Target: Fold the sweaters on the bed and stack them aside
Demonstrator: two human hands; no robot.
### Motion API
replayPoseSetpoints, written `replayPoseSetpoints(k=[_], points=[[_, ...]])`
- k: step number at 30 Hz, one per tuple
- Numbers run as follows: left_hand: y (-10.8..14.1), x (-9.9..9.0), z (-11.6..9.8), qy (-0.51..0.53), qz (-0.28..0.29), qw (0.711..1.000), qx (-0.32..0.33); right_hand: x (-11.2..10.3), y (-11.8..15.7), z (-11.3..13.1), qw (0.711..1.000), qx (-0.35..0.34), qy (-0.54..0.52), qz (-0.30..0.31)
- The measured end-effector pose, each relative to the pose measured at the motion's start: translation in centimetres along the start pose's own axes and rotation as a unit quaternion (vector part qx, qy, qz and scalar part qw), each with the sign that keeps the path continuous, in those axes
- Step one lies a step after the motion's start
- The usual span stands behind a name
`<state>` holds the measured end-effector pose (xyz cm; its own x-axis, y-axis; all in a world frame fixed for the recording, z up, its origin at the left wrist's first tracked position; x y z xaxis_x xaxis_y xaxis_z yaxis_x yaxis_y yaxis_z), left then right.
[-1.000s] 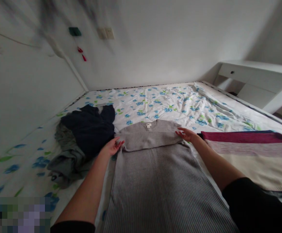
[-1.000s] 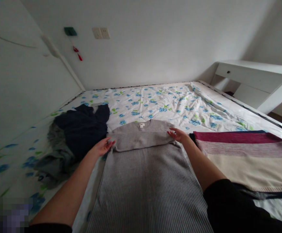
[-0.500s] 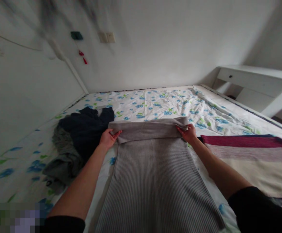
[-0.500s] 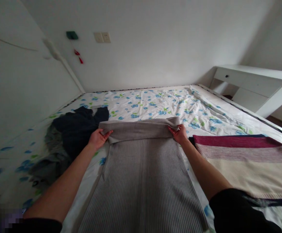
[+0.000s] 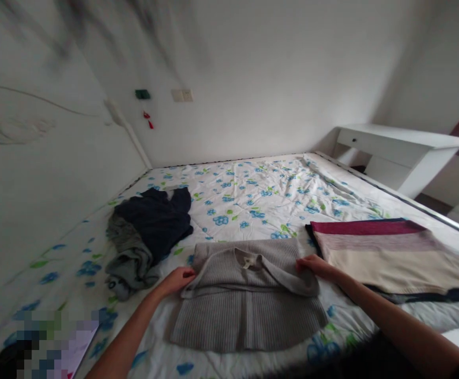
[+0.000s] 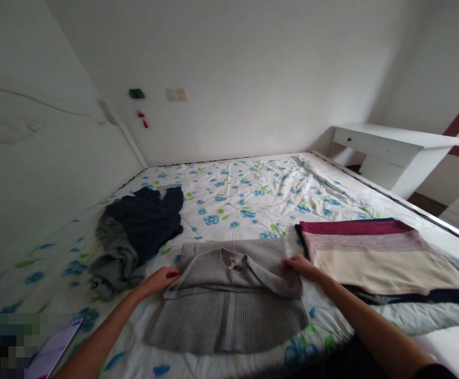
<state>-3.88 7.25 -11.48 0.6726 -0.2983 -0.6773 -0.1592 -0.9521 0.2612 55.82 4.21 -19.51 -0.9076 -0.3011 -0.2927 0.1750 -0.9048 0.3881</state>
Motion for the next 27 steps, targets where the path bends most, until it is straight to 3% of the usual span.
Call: replayPoseSetpoints(k=[3, 5, 9, 11, 14, 18, 21, 25, 27], points=[[1.5, 0.6, -0.5, -0.03, 0.034, 0.998, 0.047, 0.5, 0.0, 1.3, 0.997, 0.008, 0.08, -0.01], [2.5, 1.0, -0.9, -0.041, -0.004, 0.997, 0.065, 1.0, 0.3, 2.1, 0.988, -0.003, 0.152, -0.03], [3.1, 2.5, -3.1, -0.138, -0.12, 0.982, 0.046, 2.9, 2.0, 3.4, 0.948, -0.113, 0.272, -0.125], [2.7, 3.5, -4.6, -0.135, -0.147, 0.979, 0.045, 4.2, 3.0, 3.9, 0.933, -0.146, 0.287, -0.158], [2.2, 4.7, -6.3, -0.08, -0.156, 0.984, 0.041, 6.0, 3.8, 4.7, 0.937, -0.164, 0.277, -0.138], [3.3, 4.0, -6.9, -0.061, -0.129, 0.989, 0.026, 6.3, 5.1, 6.3, 0.936, -0.189, 0.266, -0.131], [5.8, 2.2, -6.6, -0.055, -0.067, 0.996, 0.034, 5.4, 7.0, 6.7, 0.946, -0.193, 0.249, -0.072], [10.4, 0.6, -5.4, -0.075, 0.05, 0.996, 0.025, 4.8, 10.0, 5.1, 0.94, -0.188, 0.263, 0.114], [12.4, 0.5, -4.4, -0.081, 0.095, 0.992, 0.017, 4.6, 10.8, 4.0, 0.934, -0.161, 0.277, 0.155]])
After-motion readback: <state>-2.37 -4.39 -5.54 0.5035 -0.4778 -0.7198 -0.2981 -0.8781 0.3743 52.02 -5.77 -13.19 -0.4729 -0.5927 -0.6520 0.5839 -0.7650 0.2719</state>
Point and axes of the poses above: each hand's wrist, its own y-axis away from the middle knuckle, its own x-axis out of the palm, z = x × y, the point moved 3 cm from there along -y, towards the middle knuckle, and after that the axes turned 1 degree about x, right-handed, at the moved point
